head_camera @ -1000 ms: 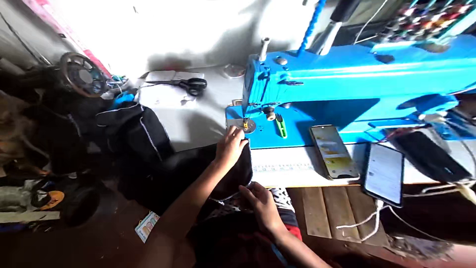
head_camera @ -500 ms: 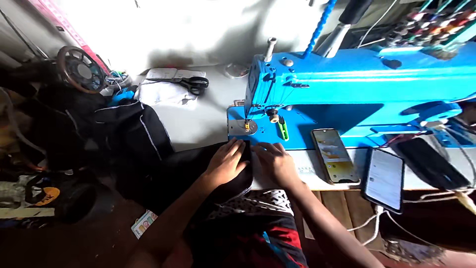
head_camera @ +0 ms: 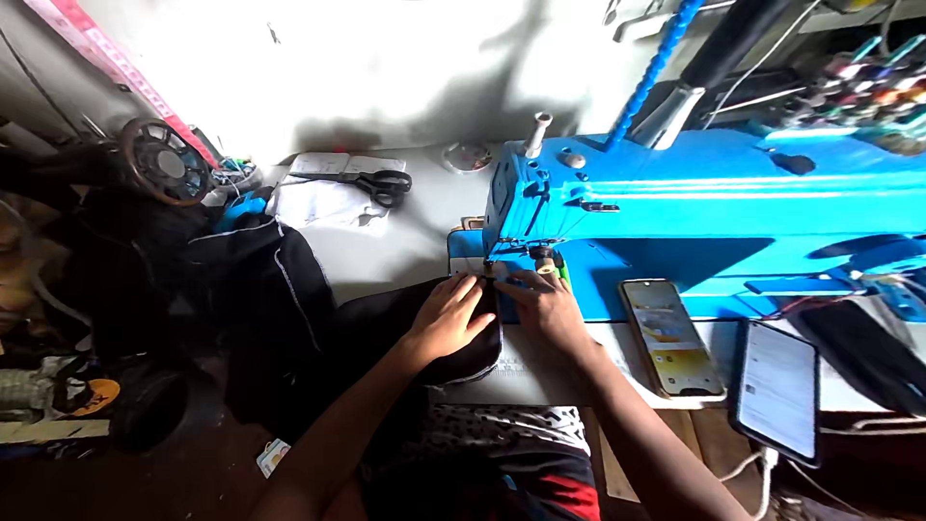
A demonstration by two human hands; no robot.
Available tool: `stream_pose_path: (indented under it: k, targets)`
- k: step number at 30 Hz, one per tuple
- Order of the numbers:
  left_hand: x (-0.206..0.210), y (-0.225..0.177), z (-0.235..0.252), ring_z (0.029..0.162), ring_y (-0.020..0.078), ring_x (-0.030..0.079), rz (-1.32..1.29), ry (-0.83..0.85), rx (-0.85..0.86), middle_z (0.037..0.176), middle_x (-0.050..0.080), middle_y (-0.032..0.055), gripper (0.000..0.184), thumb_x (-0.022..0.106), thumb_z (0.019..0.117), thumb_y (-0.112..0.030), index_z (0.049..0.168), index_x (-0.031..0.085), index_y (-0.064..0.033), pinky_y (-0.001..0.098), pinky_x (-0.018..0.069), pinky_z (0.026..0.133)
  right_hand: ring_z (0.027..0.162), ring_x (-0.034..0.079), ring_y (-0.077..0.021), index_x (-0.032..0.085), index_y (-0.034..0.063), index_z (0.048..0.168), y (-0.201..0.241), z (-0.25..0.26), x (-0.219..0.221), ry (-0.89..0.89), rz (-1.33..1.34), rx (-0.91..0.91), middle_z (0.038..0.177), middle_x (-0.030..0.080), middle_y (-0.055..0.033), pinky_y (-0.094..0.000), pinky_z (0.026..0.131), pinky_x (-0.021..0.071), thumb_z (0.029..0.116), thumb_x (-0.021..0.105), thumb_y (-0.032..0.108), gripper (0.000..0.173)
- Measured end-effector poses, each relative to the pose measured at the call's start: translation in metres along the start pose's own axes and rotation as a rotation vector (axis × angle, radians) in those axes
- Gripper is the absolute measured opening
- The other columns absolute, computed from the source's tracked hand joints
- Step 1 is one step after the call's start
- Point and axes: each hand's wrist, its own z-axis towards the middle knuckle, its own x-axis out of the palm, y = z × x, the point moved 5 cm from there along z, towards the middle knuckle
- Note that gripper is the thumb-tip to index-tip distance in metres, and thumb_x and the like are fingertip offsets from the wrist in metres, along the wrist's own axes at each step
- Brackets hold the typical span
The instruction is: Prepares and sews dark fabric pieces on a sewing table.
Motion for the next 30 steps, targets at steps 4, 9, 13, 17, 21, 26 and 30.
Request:
stream_pose_path:
  k: [4, 9, 13, 17, 21, 26, 30]
  targets:
    - [-0.001, 0.000, 0.003, 0.147, 0.0307, 0.042, 0.003, -0.012, -0.005, 0.152, 0.052, 0.0163, 0.056, 0.048, 0.1061, -0.042, 0.144, 0.056, -0.0015, 0.0483, 0.0319, 0.121, 0.104, 0.066, -0.0404, 0.079, 0.0195, 0.116, 0.001, 0.002, 0.000, -0.030, -0.011, 0.014, 0.116, 0.073, -0.0133, -0.0590, 0.086, 0.0502, 0.0962, 0.055, 0.003, 0.035]
    - [-0.001, 0.002, 0.005, 0.150, 0.0281, 0.037, 0.009, 0.045, -0.056, 0.159, 0.045, 0.0139, 0.057, 0.048, 0.1057, -0.043, 0.145, 0.054, -0.0024, 0.0488, 0.0280, 0.122, 0.112, 0.063, -0.0426, 0.076, 0.0187, 0.123, 0.005, 0.002, 0.004, 0.030, -0.043, 0.057, 0.123, 0.070, -0.0154, -0.0604, 0.089, 0.0480, 0.0974, 0.055, 0.004, 0.036]
    - [-0.001, 0.002, 0.007, 0.152, 0.0270, 0.034, 0.031, 0.069, -0.082, 0.161, 0.043, 0.0088, 0.067, 0.050, 0.1015, -0.054, 0.147, 0.052, -0.0056, 0.0497, 0.0265, 0.122, 0.119, 0.062, -0.0400, 0.073, 0.0202, 0.127, 0.004, -0.010, -0.010, 0.021, 0.000, 0.071, 0.129, 0.069, -0.0132, -0.0611, 0.093, 0.0470, 0.1014, 0.055, 0.012, 0.033]
    - [0.000, 0.000, 0.008, 0.152, 0.0281, 0.034, 0.072, 0.081, -0.107, 0.161, 0.043, 0.0080, 0.077, 0.050, 0.0978, -0.065, 0.151, 0.049, -0.0094, 0.0501, 0.0273, 0.122, 0.119, 0.063, -0.0416, 0.075, 0.0078, 0.121, -0.031, -0.052, -0.073, -0.222, 0.018, 0.298, 0.124, 0.070, -0.0185, -0.0618, 0.102, 0.0468, 0.1025, 0.057, 0.018, 0.028]
    - [-0.001, -0.001, 0.008, 0.153, 0.0271, 0.032, 0.081, 0.107, -0.112, 0.164, 0.038, 0.0086, 0.078, 0.047, 0.0988, -0.065, 0.152, 0.047, -0.0088, 0.0500, 0.0265, 0.122, 0.131, 0.051, -0.0522, 0.066, 0.0010, 0.132, -0.091, -0.101, -0.140, -0.408, -0.158, 0.686, 0.135, 0.061, -0.0289, -0.0679, 0.108, 0.0361, 0.1054, 0.052, 0.028, 0.041]
    - [-0.001, 0.000, 0.008, 0.153, 0.0260, 0.032, 0.068, 0.107, -0.114, 0.164, 0.038, 0.0089, 0.079, 0.047, 0.0983, -0.066, 0.153, 0.046, -0.0080, 0.0498, 0.0260, 0.122, 0.146, 0.035, -0.0491, 0.054, 0.0017, 0.146, -0.134, -0.125, -0.153, -0.293, -0.209, 0.835, 0.154, 0.047, -0.0246, -0.0735, 0.112, 0.0237, 0.1038, 0.056, 0.030, 0.051]
    - [0.000, 0.001, 0.008, 0.153, 0.0246, 0.032, 0.067, 0.091, -0.126, 0.164, 0.038, 0.0077, 0.079, 0.047, 0.0982, -0.066, 0.152, 0.047, -0.0090, 0.0491, 0.0267, 0.122, 0.148, 0.035, -0.0476, 0.055, 0.0014, 0.145, -0.135, -0.127, -0.150, -0.280, -0.227, 0.796, 0.154, 0.048, -0.0234, -0.0726, 0.114, 0.0214, 0.1055, 0.052, 0.027, 0.047]
